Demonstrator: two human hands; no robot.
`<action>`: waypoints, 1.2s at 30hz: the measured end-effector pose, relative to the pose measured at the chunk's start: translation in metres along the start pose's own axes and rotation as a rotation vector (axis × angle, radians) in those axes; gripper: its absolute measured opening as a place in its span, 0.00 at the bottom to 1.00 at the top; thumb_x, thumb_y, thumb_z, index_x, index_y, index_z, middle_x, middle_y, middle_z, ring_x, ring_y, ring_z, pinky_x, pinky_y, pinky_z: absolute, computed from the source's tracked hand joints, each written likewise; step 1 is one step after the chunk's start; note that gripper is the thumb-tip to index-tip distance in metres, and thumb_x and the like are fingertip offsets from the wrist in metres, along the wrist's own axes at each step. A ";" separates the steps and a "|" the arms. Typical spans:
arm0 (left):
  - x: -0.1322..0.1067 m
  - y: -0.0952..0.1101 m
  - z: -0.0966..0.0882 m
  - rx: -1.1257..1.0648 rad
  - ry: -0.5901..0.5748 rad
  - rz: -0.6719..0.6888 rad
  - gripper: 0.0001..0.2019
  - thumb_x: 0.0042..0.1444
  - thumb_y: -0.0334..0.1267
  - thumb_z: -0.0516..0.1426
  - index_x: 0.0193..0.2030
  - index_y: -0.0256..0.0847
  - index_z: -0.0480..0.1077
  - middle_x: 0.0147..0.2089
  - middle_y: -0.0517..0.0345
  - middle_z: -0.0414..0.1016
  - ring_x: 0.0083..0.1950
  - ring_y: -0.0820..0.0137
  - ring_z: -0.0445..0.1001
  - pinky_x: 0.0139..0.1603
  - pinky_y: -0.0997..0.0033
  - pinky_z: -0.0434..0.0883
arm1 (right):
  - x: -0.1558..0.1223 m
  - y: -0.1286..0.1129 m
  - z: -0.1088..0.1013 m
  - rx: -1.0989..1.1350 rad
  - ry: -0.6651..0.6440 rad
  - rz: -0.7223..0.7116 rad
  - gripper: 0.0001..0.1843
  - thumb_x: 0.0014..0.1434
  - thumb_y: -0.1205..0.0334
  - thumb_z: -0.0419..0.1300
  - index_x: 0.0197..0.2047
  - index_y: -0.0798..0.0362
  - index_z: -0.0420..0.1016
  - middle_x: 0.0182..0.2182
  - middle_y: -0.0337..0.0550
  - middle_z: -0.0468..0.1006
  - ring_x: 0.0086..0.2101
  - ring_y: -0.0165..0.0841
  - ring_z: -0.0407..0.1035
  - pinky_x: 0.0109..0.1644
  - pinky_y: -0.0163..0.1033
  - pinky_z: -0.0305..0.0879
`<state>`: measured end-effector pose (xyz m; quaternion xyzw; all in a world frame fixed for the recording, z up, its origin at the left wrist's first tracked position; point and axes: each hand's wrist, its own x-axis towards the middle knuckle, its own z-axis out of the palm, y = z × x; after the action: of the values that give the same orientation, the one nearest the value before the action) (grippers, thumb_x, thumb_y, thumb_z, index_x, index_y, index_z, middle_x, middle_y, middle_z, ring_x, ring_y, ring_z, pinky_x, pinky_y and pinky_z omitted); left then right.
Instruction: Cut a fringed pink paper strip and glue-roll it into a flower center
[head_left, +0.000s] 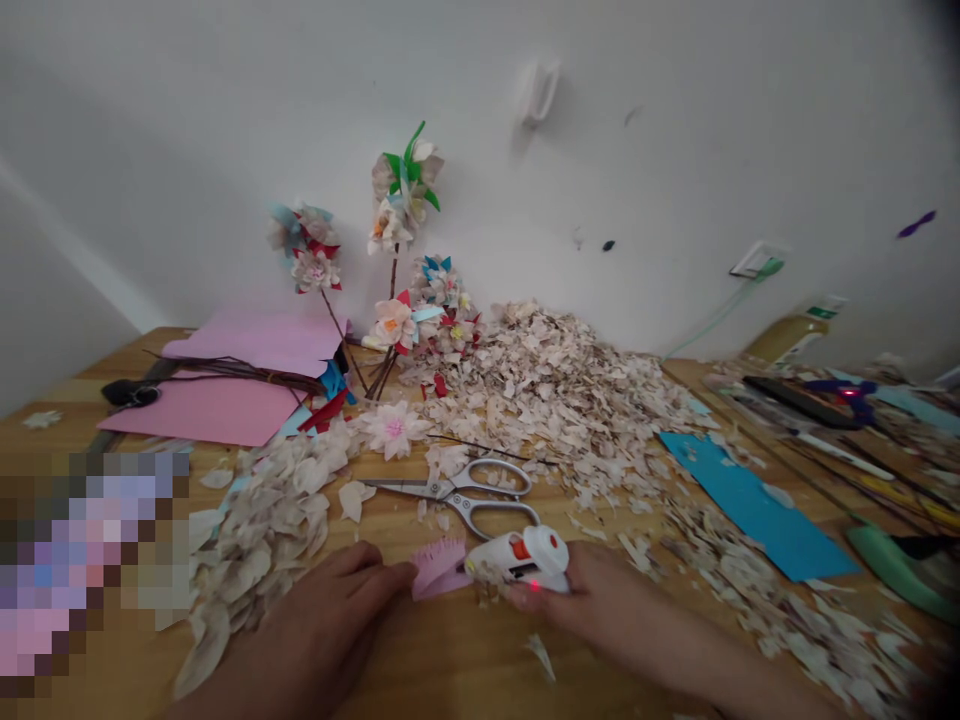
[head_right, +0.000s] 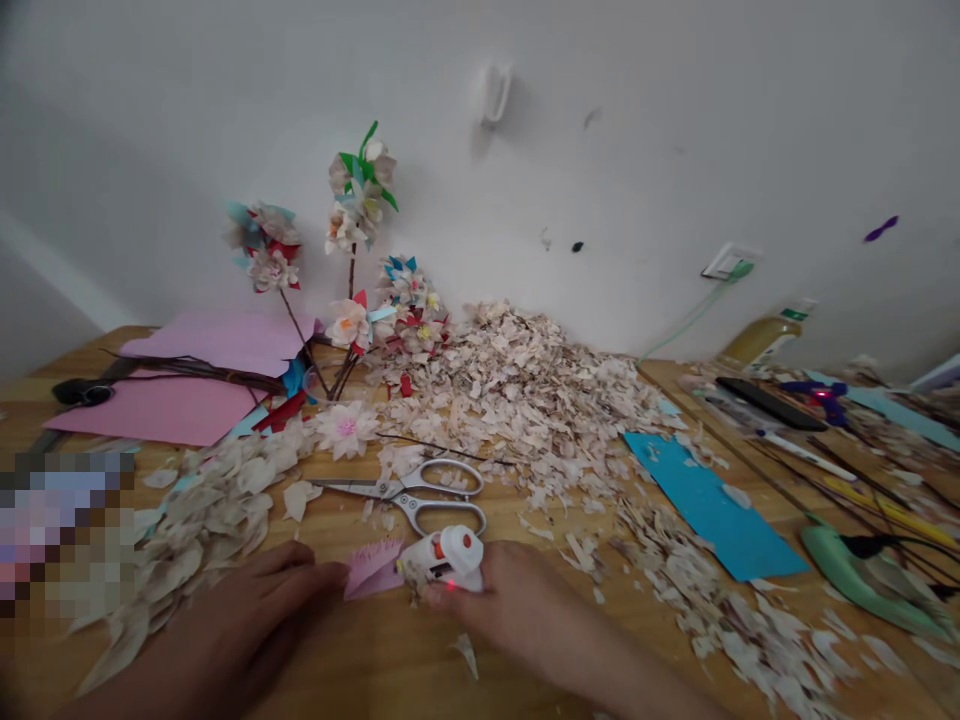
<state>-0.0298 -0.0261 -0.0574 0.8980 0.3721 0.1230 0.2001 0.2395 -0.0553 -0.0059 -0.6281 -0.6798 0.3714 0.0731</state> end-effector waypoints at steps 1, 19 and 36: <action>0.000 0.000 0.000 0.000 -0.004 -0.002 0.22 0.55 0.23 0.47 0.52 0.51 0.64 0.42 0.56 0.71 0.42 0.67 0.72 0.42 0.69 0.68 | -0.001 0.002 -0.001 -0.012 0.008 0.022 0.18 0.56 0.44 0.55 0.37 0.48 0.77 0.28 0.37 0.79 0.29 0.34 0.69 0.32 0.34 0.61; -0.002 -0.001 0.003 -0.001 -0.012 -0.004 0.24 0.55 0.22 0.46 0.53 0.51 0.63 0.44 0.56 0.72 0.43 0.66 0.72 0.42 0.68 0.69 | 0.001 -0.021 0.004 0.122 -0.113 -0.075 0.13 0.56 0.53 0.57 0.43 0.45 0.75 0.37 0.35 0.80 0.37 0.36 0.72 0.39 0.34 0.64; 0.001 0.001 0.001 0.016 -0.044 -0.001 0.24 0.54 0.22 0.47 0.53 0.51 0.64 0.42 0.55 0.72 0.43 0.65 0.72 0.42 0.66 0.69 | 0.000 -0.007 0.000 -0.032 -0.037 0.028 0.18 0.55 0.44 0.56 0.32 0.50 0.76 0.26 0.36 0.77 0.27 0.32 0.67 0.30 0.33 0.59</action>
<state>-0.0277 -0.0261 -0.0575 0.9018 0.3691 0.1002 0.2013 0.2336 -0.0549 -0.0015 -0.6315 -0.6782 0.3730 0.0453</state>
